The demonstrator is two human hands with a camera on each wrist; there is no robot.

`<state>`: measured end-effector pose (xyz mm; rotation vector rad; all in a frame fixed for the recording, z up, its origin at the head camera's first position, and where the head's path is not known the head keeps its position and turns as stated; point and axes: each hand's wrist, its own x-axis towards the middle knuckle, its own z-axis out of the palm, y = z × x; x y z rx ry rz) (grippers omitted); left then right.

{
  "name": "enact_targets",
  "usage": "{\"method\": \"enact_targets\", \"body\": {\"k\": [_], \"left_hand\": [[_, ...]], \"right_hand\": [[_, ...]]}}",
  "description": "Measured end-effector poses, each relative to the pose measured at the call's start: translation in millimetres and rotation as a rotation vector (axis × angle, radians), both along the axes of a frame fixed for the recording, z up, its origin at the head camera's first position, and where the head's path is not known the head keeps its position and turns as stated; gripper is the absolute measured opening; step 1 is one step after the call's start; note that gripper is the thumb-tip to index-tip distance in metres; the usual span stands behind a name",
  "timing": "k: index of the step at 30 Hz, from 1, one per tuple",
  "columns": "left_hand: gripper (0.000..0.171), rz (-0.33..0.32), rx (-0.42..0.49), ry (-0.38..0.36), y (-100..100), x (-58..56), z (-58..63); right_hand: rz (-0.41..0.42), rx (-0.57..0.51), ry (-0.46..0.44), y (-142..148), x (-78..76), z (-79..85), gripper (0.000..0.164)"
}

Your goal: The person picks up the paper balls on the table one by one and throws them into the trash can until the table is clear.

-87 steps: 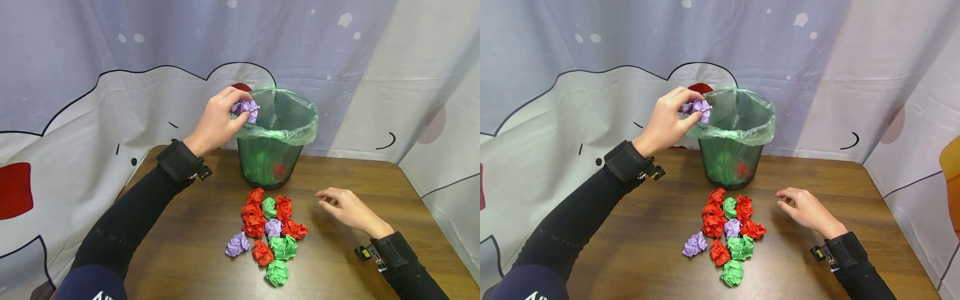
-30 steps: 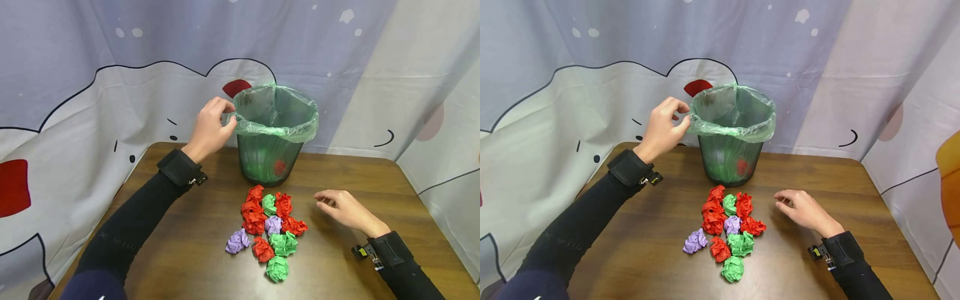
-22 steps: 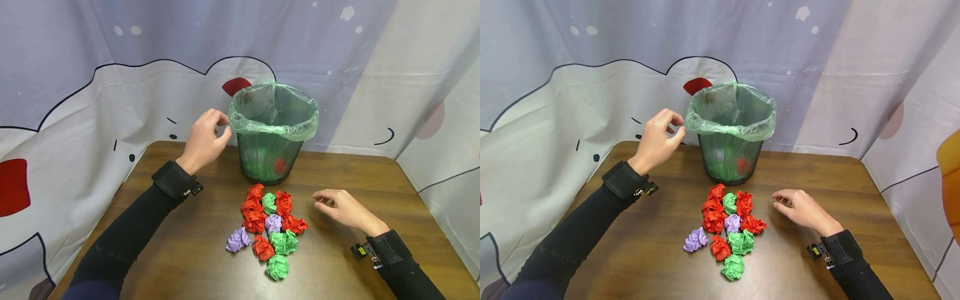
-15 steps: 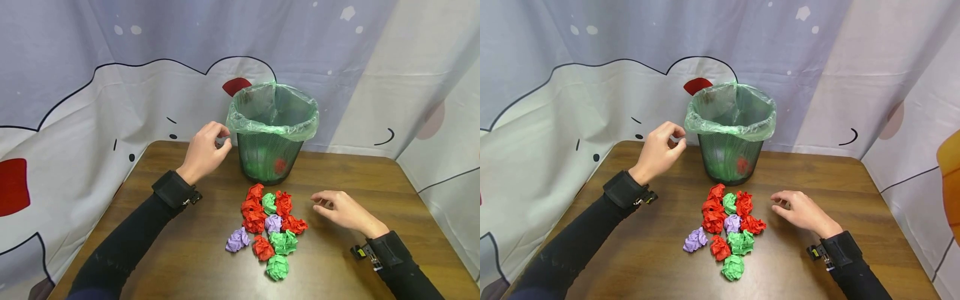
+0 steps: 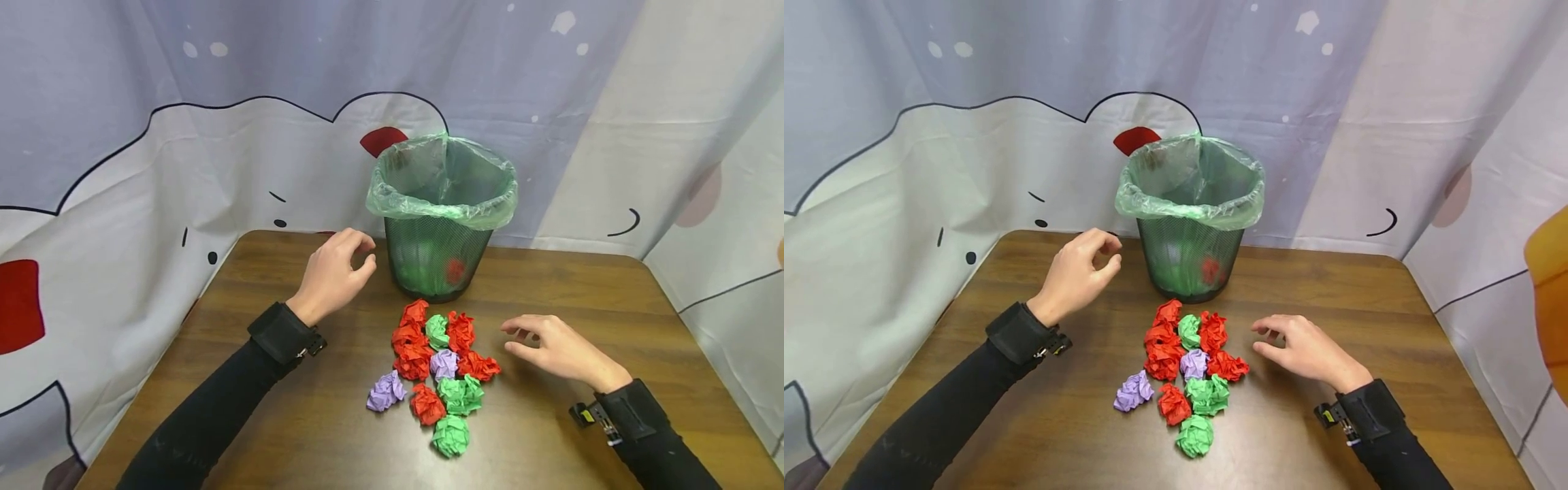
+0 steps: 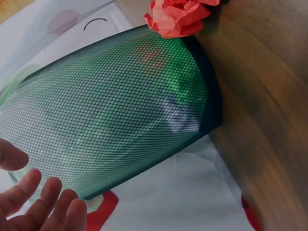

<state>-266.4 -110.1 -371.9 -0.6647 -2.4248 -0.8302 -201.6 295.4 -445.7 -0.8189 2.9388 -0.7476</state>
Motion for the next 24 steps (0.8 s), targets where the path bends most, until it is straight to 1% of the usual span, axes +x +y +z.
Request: {"method": "enact_targets", "body": {"k": [7,13,17,21,24], "left_hand": [[0.015,0.014,-0.011,-0.031,-3,1.3,-11.5],[0.015,0.010,-0.020,-0.064,-1,3.2,-22.1],[0.016,-0.002,-0.026,-0.084,0,5.3,-29.4],[0.015,-0.006,-0.035,-0.102,1,7.4,-36.6],[0.014,-0.006,-0.040,-0.121,1,8.8,-42.0]], "right_hand": [[0.030,0.008,0.002,-3,3.5,-0.1,0.038],[0.124,-0.009,0.002,-10,8.4,-0.4,0.041],[0.187,-0.009,0.005,-16,11.3,-2.1,0.040],[0.221,0.007,0.026,-22,13.7,-5.2,0.040],[0.235,0.031,0.031,-26,16.1,-8.1,0.043]]}}
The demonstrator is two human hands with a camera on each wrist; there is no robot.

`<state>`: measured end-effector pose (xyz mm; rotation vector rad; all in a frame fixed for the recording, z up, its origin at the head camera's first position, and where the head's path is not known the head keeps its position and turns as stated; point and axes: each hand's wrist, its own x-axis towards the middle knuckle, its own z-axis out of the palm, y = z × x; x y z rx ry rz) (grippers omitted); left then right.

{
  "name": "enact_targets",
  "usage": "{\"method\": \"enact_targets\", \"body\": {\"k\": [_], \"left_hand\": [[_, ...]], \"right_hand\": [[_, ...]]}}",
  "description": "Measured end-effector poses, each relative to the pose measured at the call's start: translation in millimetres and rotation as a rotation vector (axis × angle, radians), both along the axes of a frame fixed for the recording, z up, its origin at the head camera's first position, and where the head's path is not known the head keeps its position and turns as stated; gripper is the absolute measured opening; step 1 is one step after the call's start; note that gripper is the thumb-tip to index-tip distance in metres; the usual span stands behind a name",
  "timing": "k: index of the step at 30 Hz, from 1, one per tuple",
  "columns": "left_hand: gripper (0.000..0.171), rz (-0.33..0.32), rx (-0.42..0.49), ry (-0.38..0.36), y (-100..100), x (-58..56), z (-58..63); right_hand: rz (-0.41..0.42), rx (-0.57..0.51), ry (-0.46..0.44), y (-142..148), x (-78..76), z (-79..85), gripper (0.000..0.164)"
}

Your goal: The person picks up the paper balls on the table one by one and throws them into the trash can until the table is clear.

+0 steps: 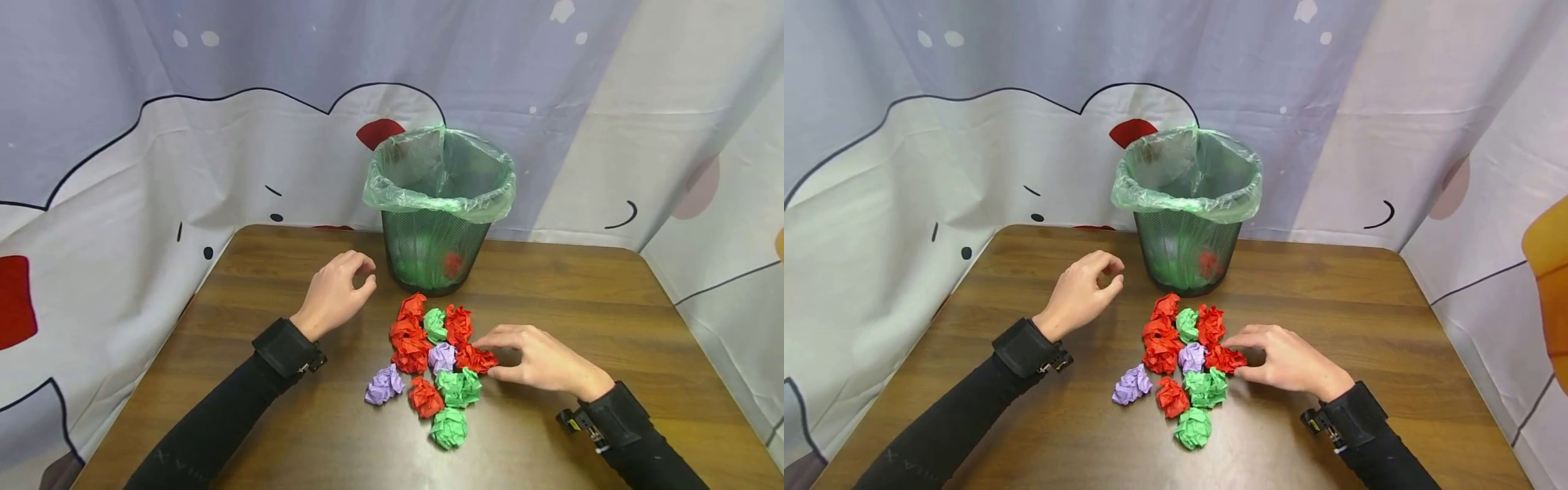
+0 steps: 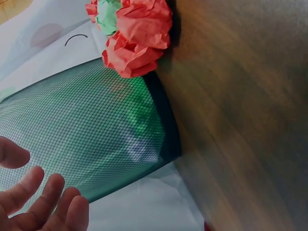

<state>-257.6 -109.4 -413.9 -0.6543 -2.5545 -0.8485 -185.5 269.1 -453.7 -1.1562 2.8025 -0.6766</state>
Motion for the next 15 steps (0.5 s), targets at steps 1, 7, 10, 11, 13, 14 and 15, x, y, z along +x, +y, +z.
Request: {"method": "enact_targets", "body": {"k": [1,7,10,11,13,14,15], "left_hand": [[0.015,0.000,-0.001,-0.006,0,0.2,-1.4],[0.017,-0.004,-0.005,-0.040,0,2.1,-10.4],[0.017,-0.006,-0.007,-0.043,1,3.3,-13.4],[0.017,-0.007,-0.007,-0.042,1,3.7,-14.0],[0.016,-0.005,-0.005,-0.042,1,4.4,-15.3],[0.016,-0.004,-0.004,-0.041,1,4.8,-15.9],[0.015,-0.002,-0.005,-0.042,1,5.2,-16.7]], "right_hand": [[0.003,0.010,0.000,-1,0.6,-0.6,0.044],[-0.017,0.056,-0.024,-8,4.7,-1.3,0.051],[-0.052,0.066,-0.035,-11,6.3,-1.3,0.052],[-0.065,0.068,-0.038,-12,6.6,-1.4,0.052],[-0.090,0.072,-0.041,-14,7.1,-2.2,0.053],[-0.101,0.075,-0.037,-15,7.2,-2.5,0.053],[-0.110,0.078,-0.033,-16,7.3,-2.9,0.052]]}}
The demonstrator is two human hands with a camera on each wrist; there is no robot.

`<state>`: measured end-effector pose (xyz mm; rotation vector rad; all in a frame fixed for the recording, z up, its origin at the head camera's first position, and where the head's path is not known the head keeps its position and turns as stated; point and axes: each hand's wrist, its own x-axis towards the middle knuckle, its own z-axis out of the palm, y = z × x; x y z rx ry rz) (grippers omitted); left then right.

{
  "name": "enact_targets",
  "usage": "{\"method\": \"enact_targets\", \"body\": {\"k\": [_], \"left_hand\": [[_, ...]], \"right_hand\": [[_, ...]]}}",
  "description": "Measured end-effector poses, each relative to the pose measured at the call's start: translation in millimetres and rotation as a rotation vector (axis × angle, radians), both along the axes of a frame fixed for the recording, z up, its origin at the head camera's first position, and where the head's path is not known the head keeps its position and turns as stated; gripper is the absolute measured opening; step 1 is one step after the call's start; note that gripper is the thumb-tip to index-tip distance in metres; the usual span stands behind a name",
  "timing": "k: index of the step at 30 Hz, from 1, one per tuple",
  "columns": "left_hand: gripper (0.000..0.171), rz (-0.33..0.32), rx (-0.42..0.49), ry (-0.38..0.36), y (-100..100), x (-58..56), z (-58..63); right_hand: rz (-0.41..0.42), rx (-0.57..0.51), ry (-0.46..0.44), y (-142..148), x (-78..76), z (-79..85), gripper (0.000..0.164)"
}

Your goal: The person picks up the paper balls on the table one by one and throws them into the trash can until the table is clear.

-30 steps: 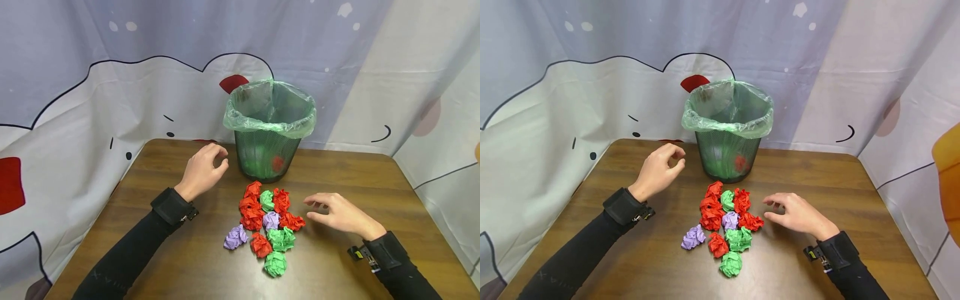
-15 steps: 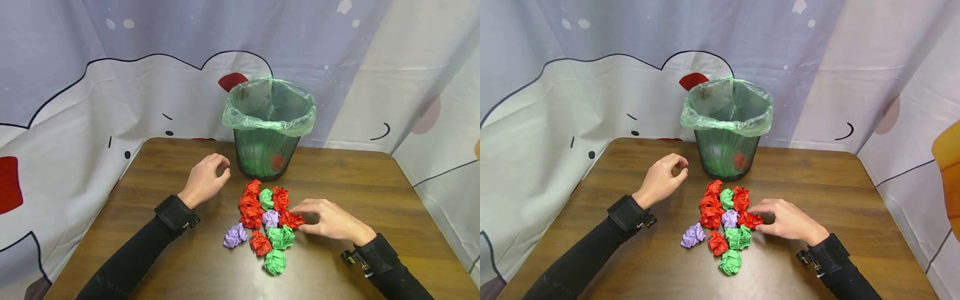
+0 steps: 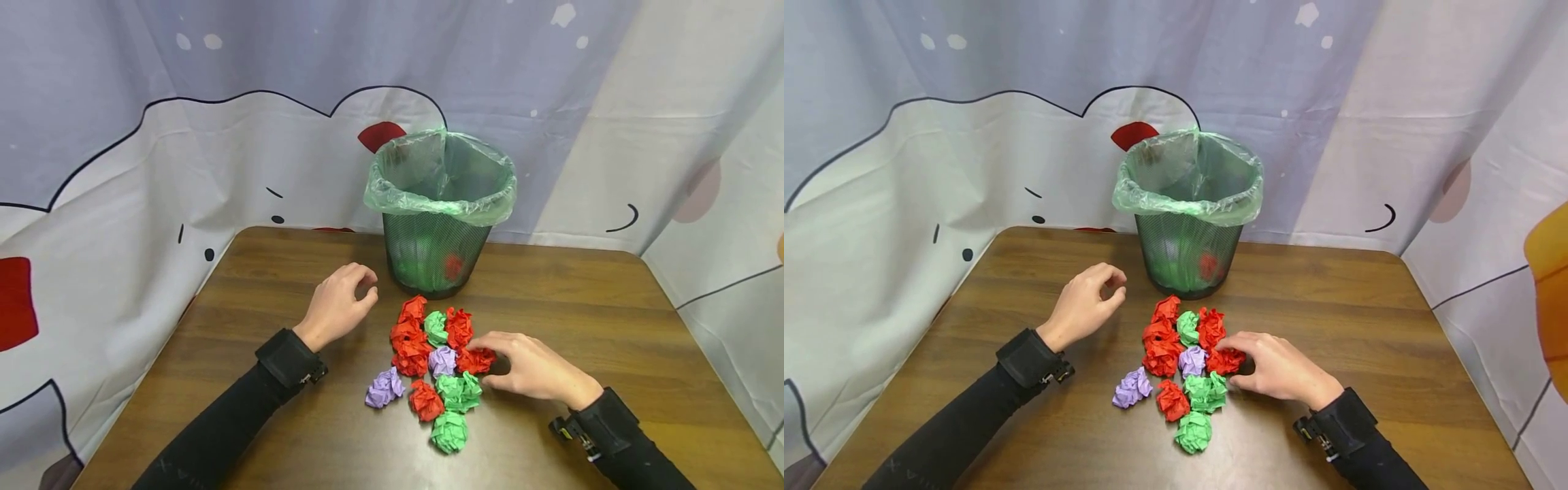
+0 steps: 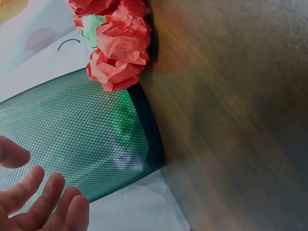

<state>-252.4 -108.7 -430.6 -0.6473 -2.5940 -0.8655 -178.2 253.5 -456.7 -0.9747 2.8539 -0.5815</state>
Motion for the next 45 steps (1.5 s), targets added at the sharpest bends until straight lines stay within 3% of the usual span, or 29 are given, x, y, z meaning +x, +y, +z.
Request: {"method": "enact_targets", "body": {"k": [15,26,45], "left_hand": [[0.013,0.009,-0.010,-0.039,0,4.6,-8.8],[0.014,0.011,-0.016,-0.040,-1,5.6,-13.0],[0.012,0.013,-0.010,-0.051,-5,7.5,-17.8]], "right_hand": [[0.020,-0.007,0.119,-4,-4.8,-8.6,0.041],[-0.003,-0.021,0.120,-1,-2.2,2.4,0.039],[-0.031,-0.018,0.200,7,-2.1,17.0,0.041]]}}
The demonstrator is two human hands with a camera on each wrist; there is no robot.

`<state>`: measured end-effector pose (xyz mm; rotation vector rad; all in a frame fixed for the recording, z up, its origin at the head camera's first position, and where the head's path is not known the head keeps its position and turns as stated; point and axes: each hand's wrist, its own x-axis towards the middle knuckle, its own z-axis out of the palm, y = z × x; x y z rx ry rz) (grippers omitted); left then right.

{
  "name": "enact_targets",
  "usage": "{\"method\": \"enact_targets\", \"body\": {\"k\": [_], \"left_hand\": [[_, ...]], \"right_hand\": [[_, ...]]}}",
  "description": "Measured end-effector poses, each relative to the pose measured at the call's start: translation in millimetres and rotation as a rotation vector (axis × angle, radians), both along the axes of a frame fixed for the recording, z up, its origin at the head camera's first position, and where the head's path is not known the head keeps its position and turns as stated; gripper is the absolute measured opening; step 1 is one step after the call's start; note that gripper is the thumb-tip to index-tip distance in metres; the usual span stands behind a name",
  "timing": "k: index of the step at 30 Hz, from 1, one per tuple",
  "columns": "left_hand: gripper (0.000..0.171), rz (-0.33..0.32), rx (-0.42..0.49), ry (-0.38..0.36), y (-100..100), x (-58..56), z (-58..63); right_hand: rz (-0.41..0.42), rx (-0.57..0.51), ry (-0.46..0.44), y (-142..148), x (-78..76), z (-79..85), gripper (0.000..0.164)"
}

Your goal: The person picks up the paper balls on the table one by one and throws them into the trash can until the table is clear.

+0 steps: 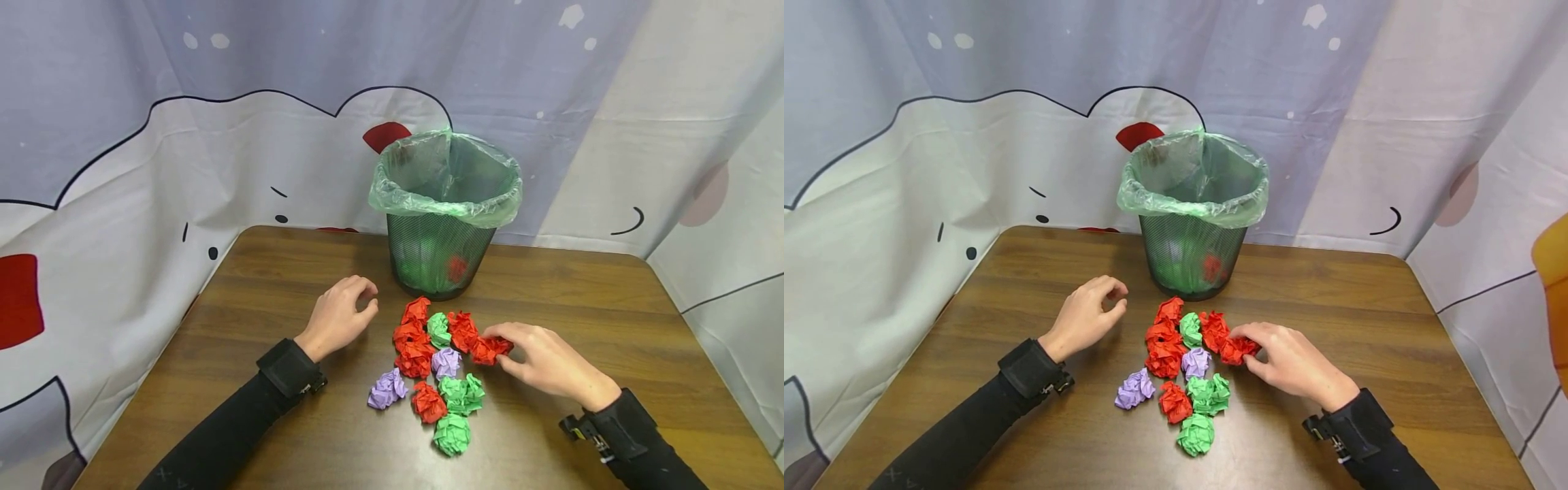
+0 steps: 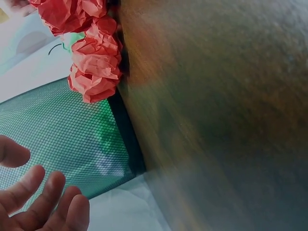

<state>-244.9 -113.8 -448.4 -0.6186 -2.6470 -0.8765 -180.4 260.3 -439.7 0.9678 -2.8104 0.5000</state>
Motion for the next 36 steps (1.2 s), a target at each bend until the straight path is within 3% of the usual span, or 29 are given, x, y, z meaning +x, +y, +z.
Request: {"method": "enact_targets", "body": {"k": [9,19,25,36], "left_hand": [[0.014,0.014,-0.014,0.000,-1,0.7,-3.0],[0.011,0.021,-0.024,-0.010,-1,3.4,-4.6],[0.012,0.016,-0.033,-0.026,0,4.4,-6.4],[0.008,0.024,-0.050,-0.050,-1,5.6,-9.8]], "right_hand": [[0.007,-0.004,0.024,2,1.5,11.9,0.041],[0.020,-0.011,0.072,5,-1.8,37.4,0.045],[0.031,-0.007,0.093,6,-6.3,55.4,0.045],[0.099,-0.029,0.243,8,-24.3,101.7,0.048]]}}
